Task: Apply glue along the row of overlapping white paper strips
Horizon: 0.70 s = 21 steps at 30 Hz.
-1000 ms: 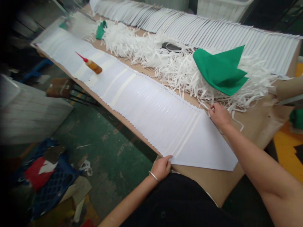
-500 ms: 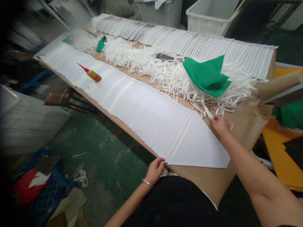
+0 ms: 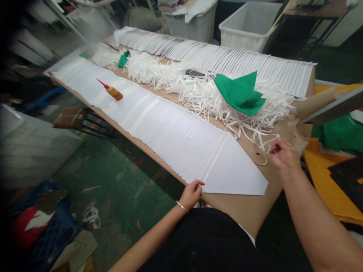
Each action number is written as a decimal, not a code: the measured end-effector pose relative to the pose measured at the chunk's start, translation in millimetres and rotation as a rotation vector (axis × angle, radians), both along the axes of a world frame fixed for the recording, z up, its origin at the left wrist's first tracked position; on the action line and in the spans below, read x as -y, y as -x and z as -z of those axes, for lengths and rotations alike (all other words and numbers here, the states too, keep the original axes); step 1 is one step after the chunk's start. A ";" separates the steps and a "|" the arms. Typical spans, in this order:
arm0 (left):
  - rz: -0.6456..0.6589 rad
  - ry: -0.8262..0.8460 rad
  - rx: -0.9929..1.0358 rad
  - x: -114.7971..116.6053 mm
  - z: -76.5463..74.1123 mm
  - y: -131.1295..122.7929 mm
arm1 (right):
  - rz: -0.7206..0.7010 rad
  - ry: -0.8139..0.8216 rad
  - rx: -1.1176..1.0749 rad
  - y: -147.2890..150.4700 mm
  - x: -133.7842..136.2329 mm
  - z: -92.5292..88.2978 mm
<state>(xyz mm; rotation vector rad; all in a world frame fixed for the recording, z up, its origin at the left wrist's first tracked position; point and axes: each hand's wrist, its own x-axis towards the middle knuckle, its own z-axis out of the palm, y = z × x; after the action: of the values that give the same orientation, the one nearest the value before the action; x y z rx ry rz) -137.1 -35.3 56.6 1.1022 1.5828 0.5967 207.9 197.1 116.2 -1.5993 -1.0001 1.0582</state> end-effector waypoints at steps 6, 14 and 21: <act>-0.064 -0.206 0.106 -28.4 -42.1 -29.0 | -0.102 0.073 -0.346 57.6 58.9 -12.2; 0.165 -0.224 -0.072 -37.3 -48.8 -52.9 | -0.293 0.385 -0.620 142.9 185.9 23.4; 0.285 0.022 -0.039 -2.4 -23.3 -14.5 | -0.209 0.407 -0.572 123.5 178.3 40.2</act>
<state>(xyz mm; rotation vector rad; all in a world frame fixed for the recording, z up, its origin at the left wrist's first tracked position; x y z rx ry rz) -122.6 -33.0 79.9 1.3013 1.4277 0.3680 84.4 18.7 76.0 -1.3804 -0.5886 1.8269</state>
